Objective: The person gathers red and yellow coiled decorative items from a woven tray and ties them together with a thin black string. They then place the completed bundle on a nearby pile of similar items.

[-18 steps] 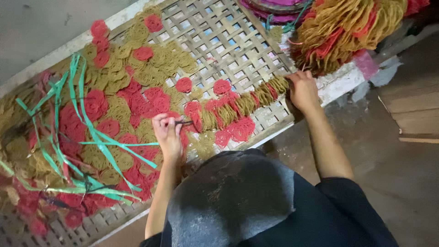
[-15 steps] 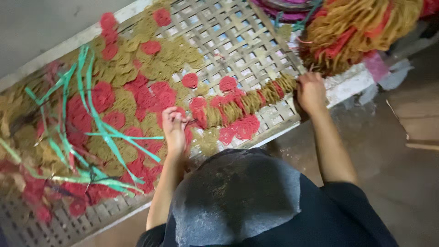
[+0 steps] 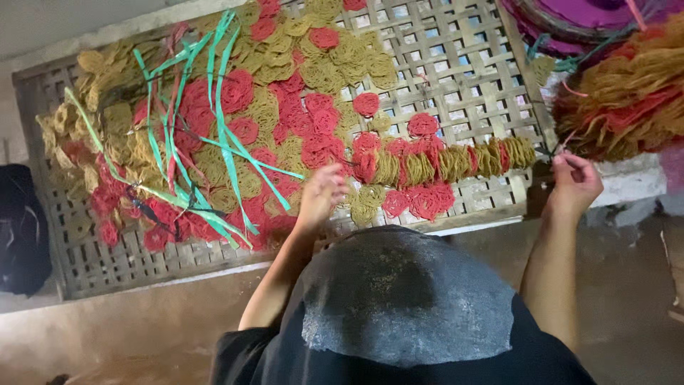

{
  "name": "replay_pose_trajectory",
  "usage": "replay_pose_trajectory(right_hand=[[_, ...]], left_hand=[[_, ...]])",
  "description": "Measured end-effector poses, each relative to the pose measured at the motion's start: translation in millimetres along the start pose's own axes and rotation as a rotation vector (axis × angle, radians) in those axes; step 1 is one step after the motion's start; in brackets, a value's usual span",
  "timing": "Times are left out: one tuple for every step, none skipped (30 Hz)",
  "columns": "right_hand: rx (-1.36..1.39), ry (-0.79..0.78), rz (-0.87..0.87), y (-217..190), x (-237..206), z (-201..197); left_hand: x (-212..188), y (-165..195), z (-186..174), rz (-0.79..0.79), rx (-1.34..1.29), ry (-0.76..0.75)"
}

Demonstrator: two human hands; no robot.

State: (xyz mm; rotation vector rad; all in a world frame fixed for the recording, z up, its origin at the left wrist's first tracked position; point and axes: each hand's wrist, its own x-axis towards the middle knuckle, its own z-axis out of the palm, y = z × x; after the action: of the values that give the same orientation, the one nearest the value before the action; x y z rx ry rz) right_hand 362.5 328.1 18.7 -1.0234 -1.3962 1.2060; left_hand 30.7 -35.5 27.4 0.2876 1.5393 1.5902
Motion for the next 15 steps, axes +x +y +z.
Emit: replay_pose_trajectory(right_hand=[[0.043, 0.005, 0.027, 0.3, 0.5, 3.9], [0.086, 0.013, 0.053, -0.2, 1.0, 6.8], [0.131, 0.021, 0.081, 0.0, 1.9, 8.4], [0.134, 0.015, 0.098, -0.4, 2.5, 10.0], [0.137, 0.010, 0.116, -1.3, 3.0, 12.8], [0.139, 0.006, 0.131, -2.8, 4.1, 15.3], [0.132, 0.008, 0.133, -3.7, 4.3, 17.0], [0.126, 0.014, 0.132, -4.5, 4.5, 19.3], [0.118, 0.021, 0.128, -6.4, 6.3, 20.8], [0.097, 0.041, 0.142, -8.2, 7.9, 22.4], [0.075, 0.061, 0.159, -8.7, 7.7, 25.2], [0.055, 0.082, 0.176, -10.2, 8.0, 27.6], [0.112, 0.048, 0.147, -11.1, 9.1, 28.9], [0.171, 0.015, 0.120, -12.4, 9.4, 31.6], [0.228, -0.019, 0.092, -15.1, 10.0, 32.5]], left_hand=[[1.8, -5.8, 3.3, -0.110, -0.107, 0.021], [6.2, -12.8, 10.6, -0.219, -0.215, 0.040], [11.6, -19.1, 17.0, -0.327, -0.320, 0.059], [21.0, -23.3, 21.7, -0.321, -0.310, 0.085], [33.7, -25.9, 26.0, -0.316, -0.301, 0.110], [41.8, -28.7, 28.3, -0.310, -0.291, 0.133], [45.1, -33.5, 30.3, -0.234, -0.281, 0.138], [49.9, -36.8, 34.3, -0.156, -0.270, 0.140], [55.0, -37.4, 40.7, -0.078, -0.260, 0.138], [58.2, -37.5, 45.5, -0.053, -0.238, 0.141], [58.9, -38.1, 46.5, -0.031, -0.216, 0.147], [59.1, -36.7, 46.4, -0.007, -0.192, 0.152], [56.6, -32.7, 46.3, 0.068, 0.005, 0.165], [50.9, -27.4, 43.6, 0.145, 0.203, 0.179], [46.2, -20.2, 40.7, 0.222, 0.402, 0.194]])
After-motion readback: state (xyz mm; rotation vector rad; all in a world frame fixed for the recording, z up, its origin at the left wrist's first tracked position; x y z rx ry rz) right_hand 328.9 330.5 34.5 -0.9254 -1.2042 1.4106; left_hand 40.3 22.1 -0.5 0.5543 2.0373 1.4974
